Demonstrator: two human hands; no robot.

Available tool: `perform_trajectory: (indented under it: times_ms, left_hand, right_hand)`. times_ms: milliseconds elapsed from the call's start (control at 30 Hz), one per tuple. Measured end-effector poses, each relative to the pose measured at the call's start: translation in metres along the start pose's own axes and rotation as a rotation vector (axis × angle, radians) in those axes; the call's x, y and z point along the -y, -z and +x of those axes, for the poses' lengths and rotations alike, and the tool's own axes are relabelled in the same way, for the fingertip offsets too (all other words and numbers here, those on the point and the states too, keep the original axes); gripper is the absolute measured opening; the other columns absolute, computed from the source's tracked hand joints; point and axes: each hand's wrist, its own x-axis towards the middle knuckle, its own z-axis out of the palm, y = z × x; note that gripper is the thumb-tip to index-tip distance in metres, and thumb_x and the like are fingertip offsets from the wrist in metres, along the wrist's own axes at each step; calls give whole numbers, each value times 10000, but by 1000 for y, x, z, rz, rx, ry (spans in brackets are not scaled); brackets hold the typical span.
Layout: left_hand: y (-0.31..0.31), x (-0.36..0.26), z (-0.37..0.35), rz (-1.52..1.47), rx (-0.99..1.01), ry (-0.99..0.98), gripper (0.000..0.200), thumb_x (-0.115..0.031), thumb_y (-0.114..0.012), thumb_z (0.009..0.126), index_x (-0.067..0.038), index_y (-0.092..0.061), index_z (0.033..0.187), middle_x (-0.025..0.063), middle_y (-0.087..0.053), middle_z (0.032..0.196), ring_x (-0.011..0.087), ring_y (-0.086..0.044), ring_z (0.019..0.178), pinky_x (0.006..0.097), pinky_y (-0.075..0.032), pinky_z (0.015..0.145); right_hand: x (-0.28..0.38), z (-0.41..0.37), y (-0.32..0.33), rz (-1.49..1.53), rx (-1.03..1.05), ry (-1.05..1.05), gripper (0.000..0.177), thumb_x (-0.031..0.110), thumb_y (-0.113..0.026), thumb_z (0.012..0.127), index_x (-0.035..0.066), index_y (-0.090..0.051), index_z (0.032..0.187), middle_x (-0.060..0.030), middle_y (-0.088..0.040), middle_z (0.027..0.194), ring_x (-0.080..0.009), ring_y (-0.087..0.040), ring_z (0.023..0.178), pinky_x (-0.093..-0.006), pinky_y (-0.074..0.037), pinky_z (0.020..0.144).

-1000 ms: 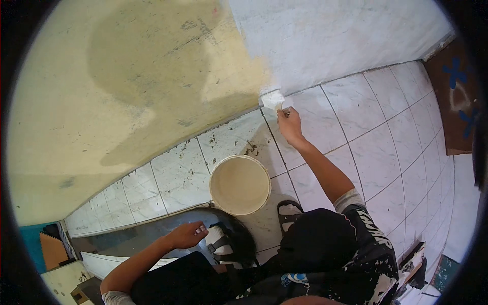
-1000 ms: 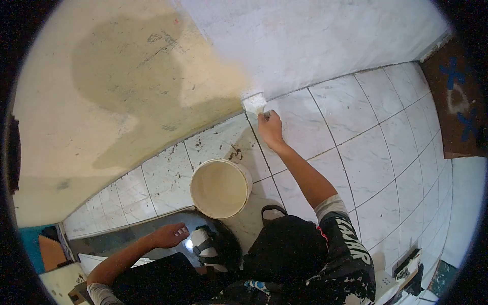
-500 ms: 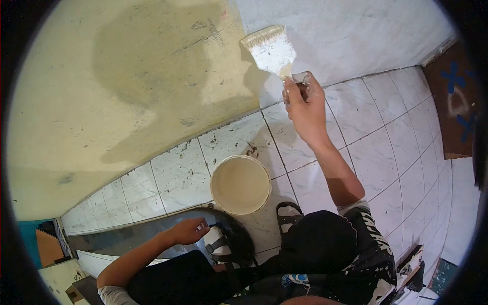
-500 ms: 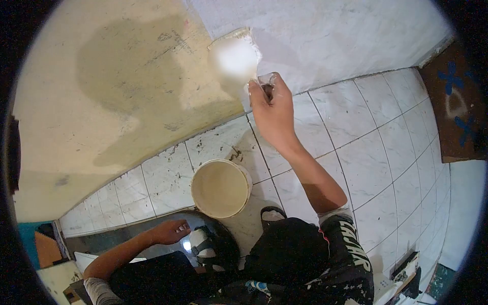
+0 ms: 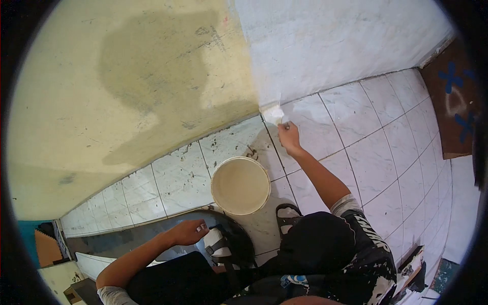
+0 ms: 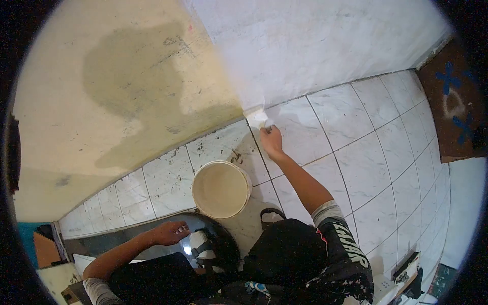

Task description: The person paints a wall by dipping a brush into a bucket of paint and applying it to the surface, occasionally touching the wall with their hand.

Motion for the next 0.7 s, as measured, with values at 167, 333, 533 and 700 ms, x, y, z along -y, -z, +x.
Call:
perform_trajectory:
  times_ms: [167,333,533,700]
  left_hand:
    - [0,-5,-1,26,-15,-10,426,-411,-563,1017,-11,-616,1151,190,-708,1012,304,-692,937,421,-556,830]
    - [0,-6,-5,25,-5,-5,432,-412,-544,1018,-3,-619,1135,221,-699,1041,365,-678,985,448,-540,865]
    - [3,-10,-1,21,11,-15,427,-407,-534,1024,-1,-615,1131,223,-693,1066,374,-676,993,453,-540,870]
    - [9,-14,5,52,1,-55,419,-396,-538,1033,-1,-610,1154,204,-688,1089,333,-683,983,439,-552,857]
  right_hand:
    - [4,19,-7,-145,-7,11,217,203,-621,965,16,-535,898,-47,-559,653,-128,-474,471,-322,-354,385]
    - [111,-15,2,17,2,86,273,186,-623,951,-84,-600,983,-186,-686,891,-226,-633,797,-358,-500,717]
    - [222,-67,32,194,44,403,161,162,-591,1011,65,-515,909,8,-515,671,-48,-408,502,-246,-300,404]
    - [258,-87,43,303,66,457,150,133,-594,1005,48,-522,903,13,-517,683,-43,-422,563,-242,-323,474]
